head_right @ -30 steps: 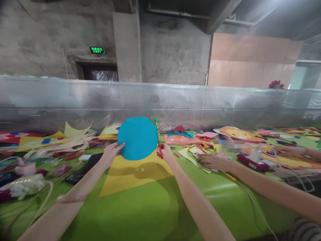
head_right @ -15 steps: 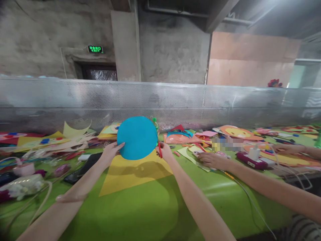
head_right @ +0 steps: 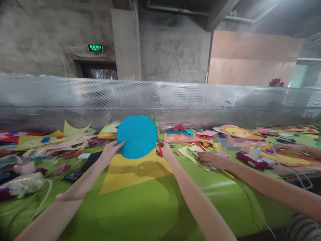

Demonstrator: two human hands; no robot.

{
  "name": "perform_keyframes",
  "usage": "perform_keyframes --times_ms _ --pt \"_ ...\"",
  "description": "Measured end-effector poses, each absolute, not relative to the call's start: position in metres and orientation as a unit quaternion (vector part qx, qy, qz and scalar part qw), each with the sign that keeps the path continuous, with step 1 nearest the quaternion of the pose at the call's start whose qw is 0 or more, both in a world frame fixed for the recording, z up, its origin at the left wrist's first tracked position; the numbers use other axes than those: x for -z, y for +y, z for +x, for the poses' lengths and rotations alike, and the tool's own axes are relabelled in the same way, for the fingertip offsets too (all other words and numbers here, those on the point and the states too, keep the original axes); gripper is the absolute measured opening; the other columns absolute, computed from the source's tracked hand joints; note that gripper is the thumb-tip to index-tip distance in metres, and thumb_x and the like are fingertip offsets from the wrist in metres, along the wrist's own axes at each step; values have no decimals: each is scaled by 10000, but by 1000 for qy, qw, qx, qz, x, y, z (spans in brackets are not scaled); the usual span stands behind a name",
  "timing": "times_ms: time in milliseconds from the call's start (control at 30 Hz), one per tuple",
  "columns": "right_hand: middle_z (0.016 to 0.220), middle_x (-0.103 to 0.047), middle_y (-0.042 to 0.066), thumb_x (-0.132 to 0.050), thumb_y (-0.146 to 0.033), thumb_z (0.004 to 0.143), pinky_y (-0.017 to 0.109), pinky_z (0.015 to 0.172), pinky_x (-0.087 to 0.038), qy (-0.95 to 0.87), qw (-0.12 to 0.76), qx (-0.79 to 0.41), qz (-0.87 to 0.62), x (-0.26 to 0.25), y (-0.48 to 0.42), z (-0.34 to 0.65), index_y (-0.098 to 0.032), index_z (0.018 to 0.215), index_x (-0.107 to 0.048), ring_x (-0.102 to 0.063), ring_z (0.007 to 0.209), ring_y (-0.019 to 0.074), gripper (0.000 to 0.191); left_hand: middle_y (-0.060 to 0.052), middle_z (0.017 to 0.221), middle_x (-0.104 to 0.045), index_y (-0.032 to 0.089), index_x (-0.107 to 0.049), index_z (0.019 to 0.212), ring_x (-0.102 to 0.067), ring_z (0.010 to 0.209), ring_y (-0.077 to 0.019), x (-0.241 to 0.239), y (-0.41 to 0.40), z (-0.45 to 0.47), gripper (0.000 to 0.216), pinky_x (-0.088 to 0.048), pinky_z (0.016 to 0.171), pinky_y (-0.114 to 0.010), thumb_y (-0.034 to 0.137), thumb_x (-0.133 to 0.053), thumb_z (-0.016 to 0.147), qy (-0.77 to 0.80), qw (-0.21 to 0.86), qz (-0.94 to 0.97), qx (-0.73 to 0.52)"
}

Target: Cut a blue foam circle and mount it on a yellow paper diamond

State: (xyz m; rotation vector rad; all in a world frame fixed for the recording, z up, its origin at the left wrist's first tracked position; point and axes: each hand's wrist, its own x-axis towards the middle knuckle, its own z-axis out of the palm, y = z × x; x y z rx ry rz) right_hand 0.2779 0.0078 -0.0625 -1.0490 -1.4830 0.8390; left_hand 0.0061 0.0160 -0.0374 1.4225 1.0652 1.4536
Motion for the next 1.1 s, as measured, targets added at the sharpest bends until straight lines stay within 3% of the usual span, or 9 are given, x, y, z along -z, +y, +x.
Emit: perform_keyframes --times_ms 233,800,1100 --pt "438 -494 -36 -514 -244 657 166 347 -331 -619 543 -353 -446 59 4 276 -172 605 -476 -462 363 72 97 -145 1080 -650 125 -660 988 -648 825 -277 32 13 8 495 -541 620 -339 429 -723 602 439 410 555 -575" --pt "412 -487 -37 -603 -333 652 202 331 -389 -580 560 -330 -491 60 12 277 -171 657 -531 -489 338 106 177 -125 1048 -667 138 -670 968 -644 812 -250 33 15 2 440 -535 602 -317 350 -753 591 408 427 511 -625" --pt "447 -488 -32 -597 -383 639 221 391 -427 -536 624 -299 -483 61 17 286 -167 662 -517 -513 390 114 231 -94 1000 -675 141 -637 981 -640 732 -164 32 23 -10 311 -523 592 -256 262 -675 697 359 447 426 -700"
